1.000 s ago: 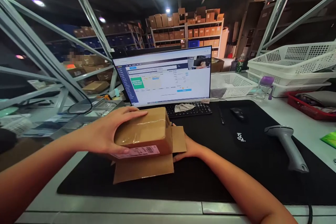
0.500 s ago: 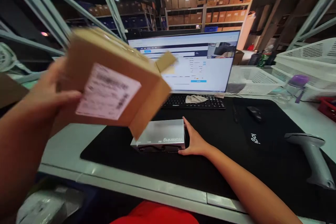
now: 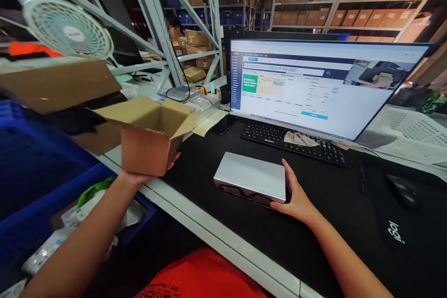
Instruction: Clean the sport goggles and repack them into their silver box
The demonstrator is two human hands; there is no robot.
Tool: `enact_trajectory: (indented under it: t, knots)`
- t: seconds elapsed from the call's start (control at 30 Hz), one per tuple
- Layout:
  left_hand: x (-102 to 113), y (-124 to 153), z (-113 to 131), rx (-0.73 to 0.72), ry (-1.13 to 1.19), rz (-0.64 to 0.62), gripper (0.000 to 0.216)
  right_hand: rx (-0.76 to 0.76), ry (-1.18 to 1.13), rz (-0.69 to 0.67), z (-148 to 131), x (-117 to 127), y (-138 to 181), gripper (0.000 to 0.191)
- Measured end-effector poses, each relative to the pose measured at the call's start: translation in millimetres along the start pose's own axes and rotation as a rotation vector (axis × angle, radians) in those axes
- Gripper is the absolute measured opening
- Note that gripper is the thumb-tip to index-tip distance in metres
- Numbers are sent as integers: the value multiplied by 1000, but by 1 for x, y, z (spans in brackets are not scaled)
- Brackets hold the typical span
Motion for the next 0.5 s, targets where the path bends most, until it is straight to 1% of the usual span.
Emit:
enact_trajectory:
  t: [0.03,0.1,0.2,0.27,0.3,0.33,0.37,0.43,0.47,0.5]
  knots:
    - [2,1,-10,82,65,-19,62,-4,20,10,-2,0,0,129]
    - [9,3,-17,103,153,12,63,-8,65,26,-6,0,1,128]
    - [26,8,-14,32,261,83,60,-24,156,39,-5,4,3,125]
    - [44,12,-14,-59,319,155,59,-27,223,35,-1,8,3,122]
    - [56,15,-16,-114,323,220,62,-21,254,26,2,10,3,121]
    - [71,18,-19,-182,281,324,66,-11,279,14,5,12,2,120]
    - [86,23,-23,-257,200,460,70,-2,300,2,7,14,2,118]
    - [112,36,-32,-405,-35,746,74,11,326,-9,12,16,2,117]
    - [120,43,-36,-470,-162,857,72,14,329,-1,14,17,2,118]
    - [124,48,-40,-530,-288,928,70,14,325,15,15,17,2,118]
Point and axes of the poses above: each hand's wrist, its own y-axis away from the middle knuckle, its own x-axis out of the back of the hand, z = x × y, the point moved 5 cm from there along -y, towards the middle knuckle, and after that the axes turned 10 degrees about -y, right-handed, at the moved point
